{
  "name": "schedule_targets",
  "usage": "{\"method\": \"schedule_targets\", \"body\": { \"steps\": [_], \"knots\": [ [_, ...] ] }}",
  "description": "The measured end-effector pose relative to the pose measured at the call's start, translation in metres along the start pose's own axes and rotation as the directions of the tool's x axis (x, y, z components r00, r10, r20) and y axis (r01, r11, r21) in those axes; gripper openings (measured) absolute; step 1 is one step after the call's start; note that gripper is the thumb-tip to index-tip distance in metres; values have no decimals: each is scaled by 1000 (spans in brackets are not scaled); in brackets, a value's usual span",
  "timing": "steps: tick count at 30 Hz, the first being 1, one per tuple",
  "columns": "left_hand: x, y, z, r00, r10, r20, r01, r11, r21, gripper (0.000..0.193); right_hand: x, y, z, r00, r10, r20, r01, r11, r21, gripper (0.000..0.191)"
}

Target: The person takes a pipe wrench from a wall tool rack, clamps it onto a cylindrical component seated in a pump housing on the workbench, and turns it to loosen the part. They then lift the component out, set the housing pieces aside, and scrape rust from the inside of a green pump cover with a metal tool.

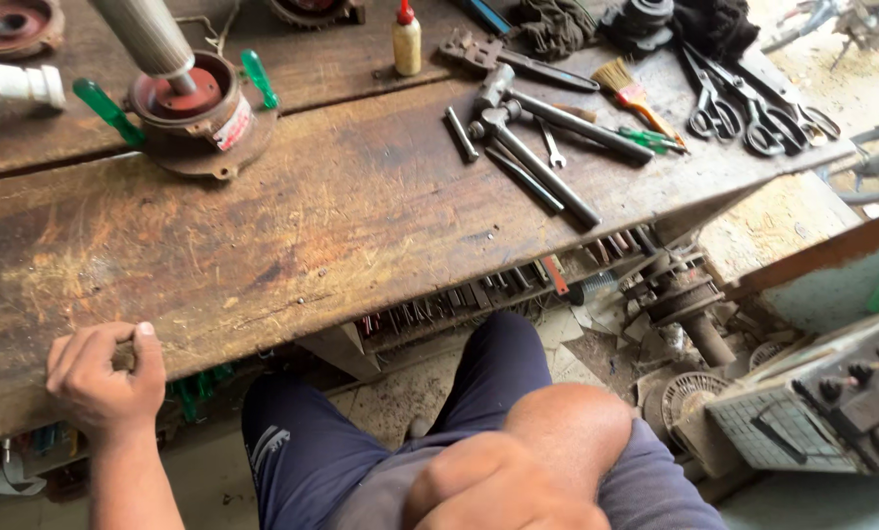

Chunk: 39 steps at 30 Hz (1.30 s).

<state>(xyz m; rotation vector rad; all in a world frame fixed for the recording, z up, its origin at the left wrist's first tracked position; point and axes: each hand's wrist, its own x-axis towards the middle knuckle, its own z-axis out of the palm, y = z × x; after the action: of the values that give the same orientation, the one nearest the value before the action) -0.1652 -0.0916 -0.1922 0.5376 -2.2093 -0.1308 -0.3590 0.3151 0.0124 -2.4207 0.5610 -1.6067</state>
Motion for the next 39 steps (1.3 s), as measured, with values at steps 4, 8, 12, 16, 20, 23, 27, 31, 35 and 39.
{"method": "schedule_targets", "body": {
  "steps": [4,8,12,16,20,23,27,31,35,39],
  "knots": [
    [-8,-18,5,999,31,12,-32,997,71,24,-38,16,-9,988,-58,146,58,998,6,28],
    [-24,-44,16,978,-89,190,79,995,61,23,-88,37,-29,986,120,115,-90,967,-240,18],
    [-9,-63,34,930,-72,360,57,997,53,19,-137,54,-126,732,263,-628,-642,-39,-766,17],
    [30,-40,24,899,-61,433,51,998,35,23,-189,143,-329,466,497,-732,-612,-416,-672,47],
    [95,59,18,905,-203,373,297,930,-216,18,-247,173,-400,67,713,-698,-653,-498,-571,48],
    [167,130,-3,824,-210,527,356,914,-193,24,-277,176,-410,43,690,-723,-740,-464,-487,40],
    [233,200,-29,725,-250,642,495,837,-234,29,-278,178,-436,280,798,-534,-784,-131,-606,28],
    [249,218,-49,695,-312,648,558,802,-213,26,-258,172,-447,-140,786,-602,-845,-411,-341,40],
    [241,217,-57,711,-363,602,580,787,-210,25,-226,108,-416,-94,793,-602,-994,-103,19,28],
    [238,211,-61,602,-477,640,649,759,-44,27,-154,90,-357,-227,914,-336,-877,-42,479,51]
  ]
}}
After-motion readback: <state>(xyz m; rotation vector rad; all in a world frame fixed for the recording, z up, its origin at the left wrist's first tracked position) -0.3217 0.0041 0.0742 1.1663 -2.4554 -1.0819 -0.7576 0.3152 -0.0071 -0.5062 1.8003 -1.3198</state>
